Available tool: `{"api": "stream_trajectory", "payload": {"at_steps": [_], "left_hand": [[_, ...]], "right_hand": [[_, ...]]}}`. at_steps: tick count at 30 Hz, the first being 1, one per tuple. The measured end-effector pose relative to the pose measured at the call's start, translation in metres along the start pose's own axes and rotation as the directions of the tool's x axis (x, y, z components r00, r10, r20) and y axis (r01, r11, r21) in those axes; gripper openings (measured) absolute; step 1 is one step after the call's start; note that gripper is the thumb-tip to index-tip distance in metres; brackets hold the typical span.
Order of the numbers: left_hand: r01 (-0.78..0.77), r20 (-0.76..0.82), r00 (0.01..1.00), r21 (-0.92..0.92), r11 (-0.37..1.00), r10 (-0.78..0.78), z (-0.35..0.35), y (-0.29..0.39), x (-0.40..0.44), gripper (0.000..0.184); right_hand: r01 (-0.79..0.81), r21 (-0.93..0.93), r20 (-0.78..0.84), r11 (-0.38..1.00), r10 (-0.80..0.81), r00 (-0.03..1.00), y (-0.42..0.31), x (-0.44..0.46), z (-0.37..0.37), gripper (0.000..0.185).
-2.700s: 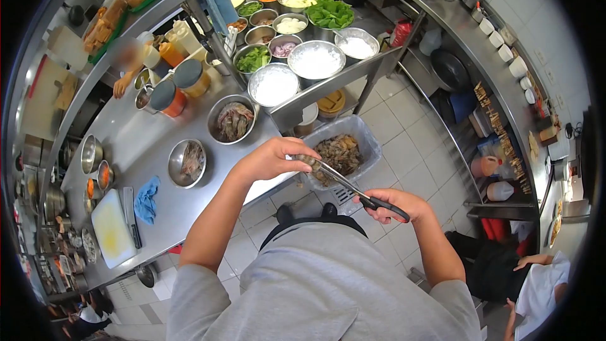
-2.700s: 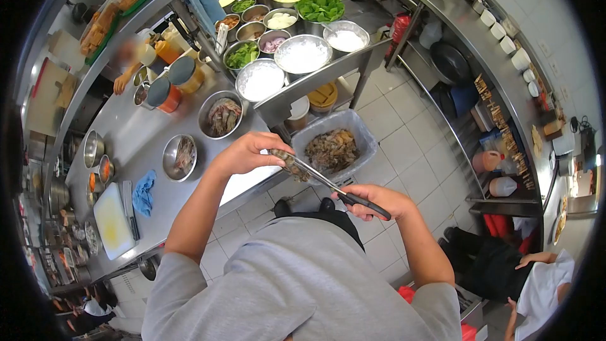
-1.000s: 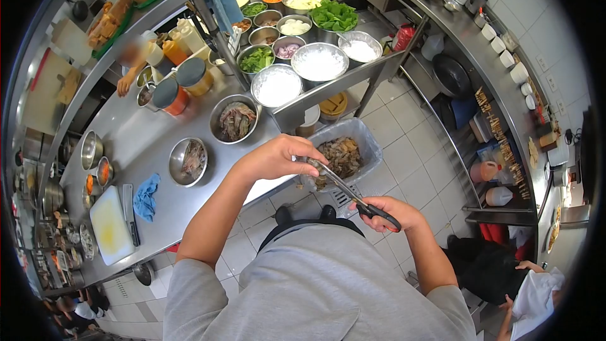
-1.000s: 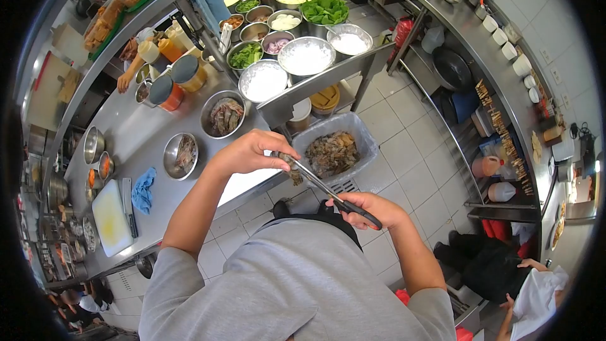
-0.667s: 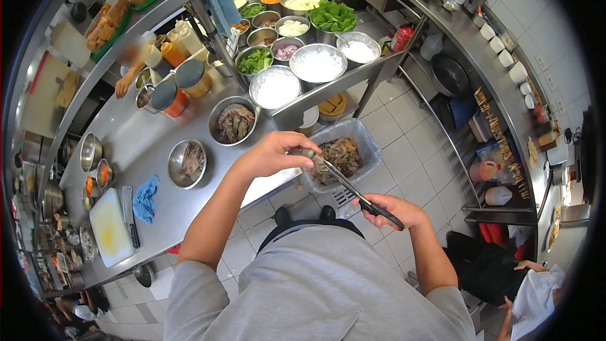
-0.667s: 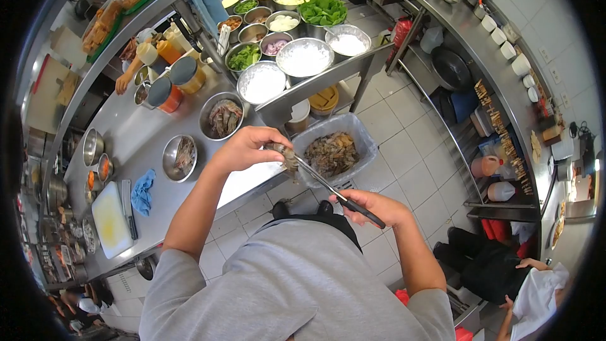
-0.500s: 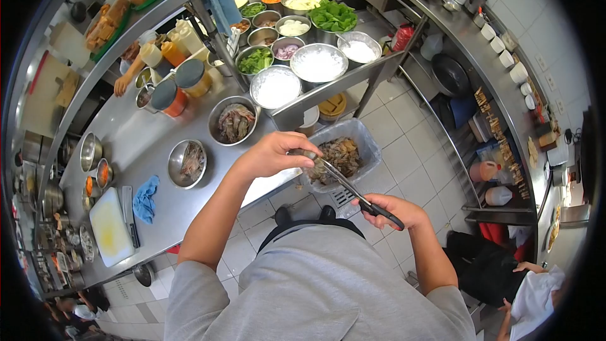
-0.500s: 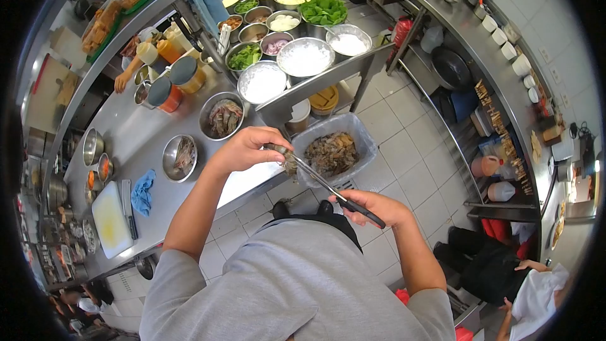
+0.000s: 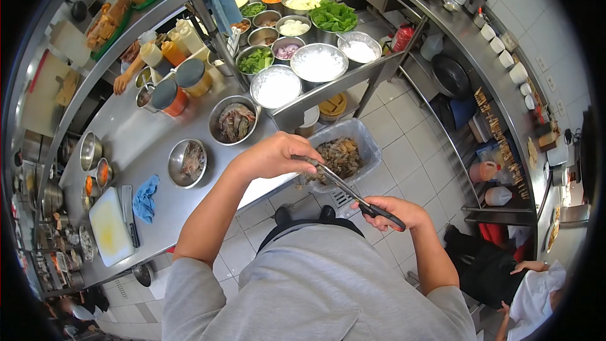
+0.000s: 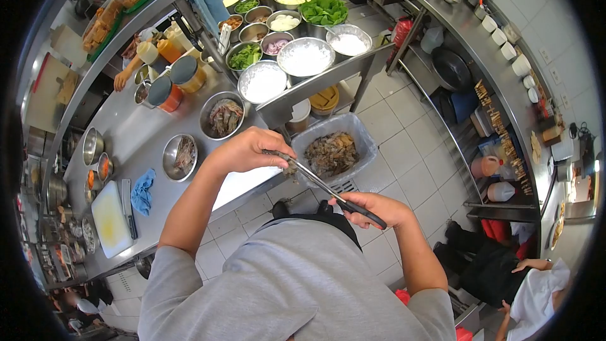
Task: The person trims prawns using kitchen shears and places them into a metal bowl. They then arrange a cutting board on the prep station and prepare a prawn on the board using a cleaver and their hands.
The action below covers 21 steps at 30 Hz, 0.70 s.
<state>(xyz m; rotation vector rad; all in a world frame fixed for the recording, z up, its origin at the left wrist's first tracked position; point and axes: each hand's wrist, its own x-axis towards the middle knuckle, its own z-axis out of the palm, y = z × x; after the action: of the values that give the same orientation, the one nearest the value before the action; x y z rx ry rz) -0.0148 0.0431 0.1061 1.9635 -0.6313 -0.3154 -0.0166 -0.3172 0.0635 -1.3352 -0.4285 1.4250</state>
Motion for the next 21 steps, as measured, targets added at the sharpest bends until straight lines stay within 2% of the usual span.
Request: {"api": "stream_trajectory", "payload": {"at_steps": [5,12,14,15,16,17,19,20,21], "left_hand": [[-0.003,0.026,1.0,0.014,1.0,0.003,0.0,-0.002,-0.001,0.027],[-0.007,-0.041,0.999,-0.049,0.999,0.005,0.003,-0.002,-0.003,0.027],[0.001,-0.052,0.999,-0.066,0.998,-0.005,0.003,-0.003,-0.004,0.027],[0.062,-0.072,0.995,-0.106,0.992,-0.07,0.003,-0.005,-0.006,0.028],[0.121,-0.09,0.987,-0.146,0.982,-0.135,0.002,-0.006,-0.007,0.028],[0.121,-0.09,0.987,-0.145,0.982,-0.134,0.002,-0.007,-0.008,0.028],[0.171,-0.092,0.974,-0.299,0.939,-0.207,0.001,-0.009,-0.01,0.027],[0.171,-0.092,0.974,-0.299,0.939,-0.207,0.001,-0.01,-0.01,0.027],[0.119,-0.083,0.986,-0.256,0.959,-0.144,0.001,-0.011,-0.009,0.027]], "right_hand": [[0.011,0.014,-0.058,1.0,-0.01,0.998,0.001,0.002,0.006,0.058],[-0.012,0.077,-0.051,0.997,0.016,0.999,0.008,0.005,0.004,0.056],[0.019,-0.004,-0.086,1.0,-0.019,0.996,0.006,0.005,0.005,0.057],[0.019,-0.003,-0.086,1.0,-0.02,0.996,0.009,0.006,0.004,0.057],[0.086,-0.01,-0.059,0.996,-0.087,0.994,0.014,0.008,0.001,0.058],[0.153,-0.014,-0.031,0.988,-0.153,0.988,0.017,0.01,-0.001,0.059],[0.134,-0.059,-0.04,0.989,-0.136,0.99,0.016,0.01,0.0,0.06],[0.112,-0.104,-0.049,0.988,-0.118,0.992,0.015,0.01,0.0,0.062],[0.111,-0.105,-0.048,0.988,-0.117,0.992,0.015,0.009,0.0,0.062]]}}
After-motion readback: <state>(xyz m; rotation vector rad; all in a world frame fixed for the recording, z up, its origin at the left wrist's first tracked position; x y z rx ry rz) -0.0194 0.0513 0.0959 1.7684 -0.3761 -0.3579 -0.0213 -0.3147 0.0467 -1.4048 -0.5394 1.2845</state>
